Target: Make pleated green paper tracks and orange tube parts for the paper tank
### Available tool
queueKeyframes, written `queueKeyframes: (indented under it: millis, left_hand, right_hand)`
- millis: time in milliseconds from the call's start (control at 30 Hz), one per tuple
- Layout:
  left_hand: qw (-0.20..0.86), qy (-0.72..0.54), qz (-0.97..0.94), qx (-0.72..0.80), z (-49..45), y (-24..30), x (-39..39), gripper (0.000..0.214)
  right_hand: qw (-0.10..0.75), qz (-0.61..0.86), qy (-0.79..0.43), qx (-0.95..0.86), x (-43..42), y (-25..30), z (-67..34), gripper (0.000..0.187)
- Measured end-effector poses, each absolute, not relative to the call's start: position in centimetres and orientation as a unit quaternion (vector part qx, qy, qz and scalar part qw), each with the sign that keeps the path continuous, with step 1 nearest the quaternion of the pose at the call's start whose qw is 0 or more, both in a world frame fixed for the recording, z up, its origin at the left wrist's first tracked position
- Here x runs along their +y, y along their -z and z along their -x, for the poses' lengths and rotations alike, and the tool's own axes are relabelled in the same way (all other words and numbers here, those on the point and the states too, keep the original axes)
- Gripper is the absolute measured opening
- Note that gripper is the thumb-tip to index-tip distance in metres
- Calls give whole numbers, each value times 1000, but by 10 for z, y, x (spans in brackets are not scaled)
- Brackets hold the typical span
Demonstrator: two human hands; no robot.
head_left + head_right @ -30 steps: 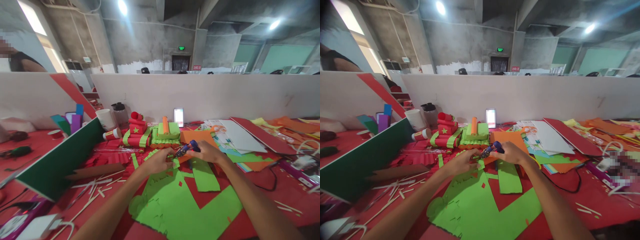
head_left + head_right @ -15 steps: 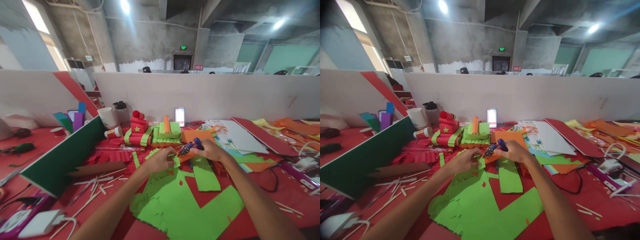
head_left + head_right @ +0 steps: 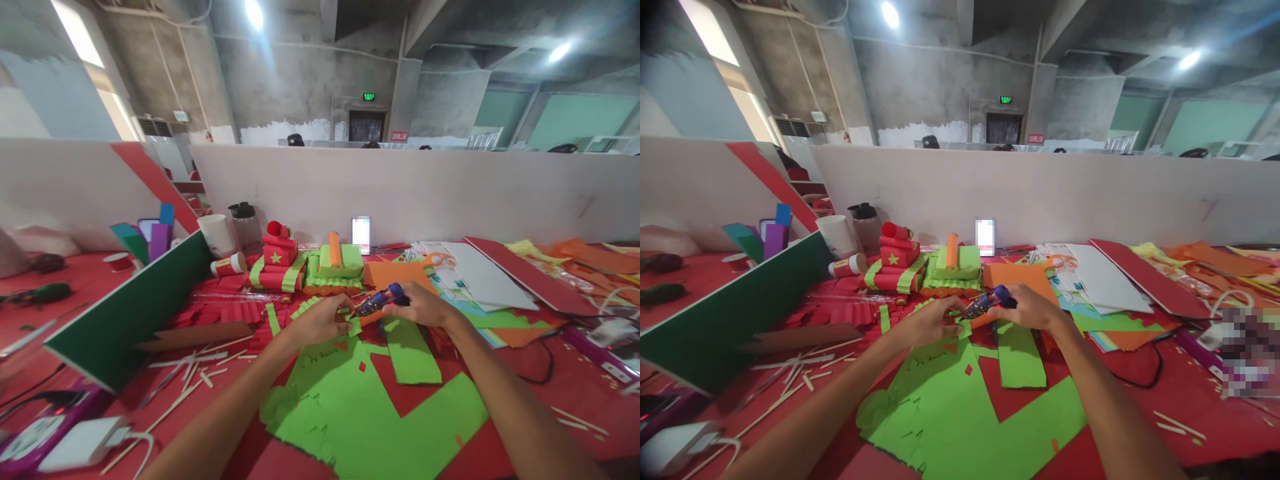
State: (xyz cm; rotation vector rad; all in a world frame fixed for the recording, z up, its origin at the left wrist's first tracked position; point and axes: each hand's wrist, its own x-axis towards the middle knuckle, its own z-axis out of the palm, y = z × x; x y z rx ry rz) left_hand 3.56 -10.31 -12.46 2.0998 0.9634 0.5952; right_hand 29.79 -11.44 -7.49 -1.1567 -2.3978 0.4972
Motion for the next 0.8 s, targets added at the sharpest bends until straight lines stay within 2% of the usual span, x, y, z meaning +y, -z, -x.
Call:
queueKeyframes:
  millis: [300, 533, 800]
  left_hand:
    - [357, -234, -819, 384, -36, 126, -102, 37]
    - [418, -233, -795, 372, -36, 131, -99, 35]
    - [382, -235, -812, 374, -36, 125, -101, 35]
  right_hand:
    - [245, 425, -152, -858, -114, 74, -300, 34]
    - [225, 420, -141, -867, -116, 74, -297, 32]
    - [220, 430, -108, -869, -116, 78, -286, 32]
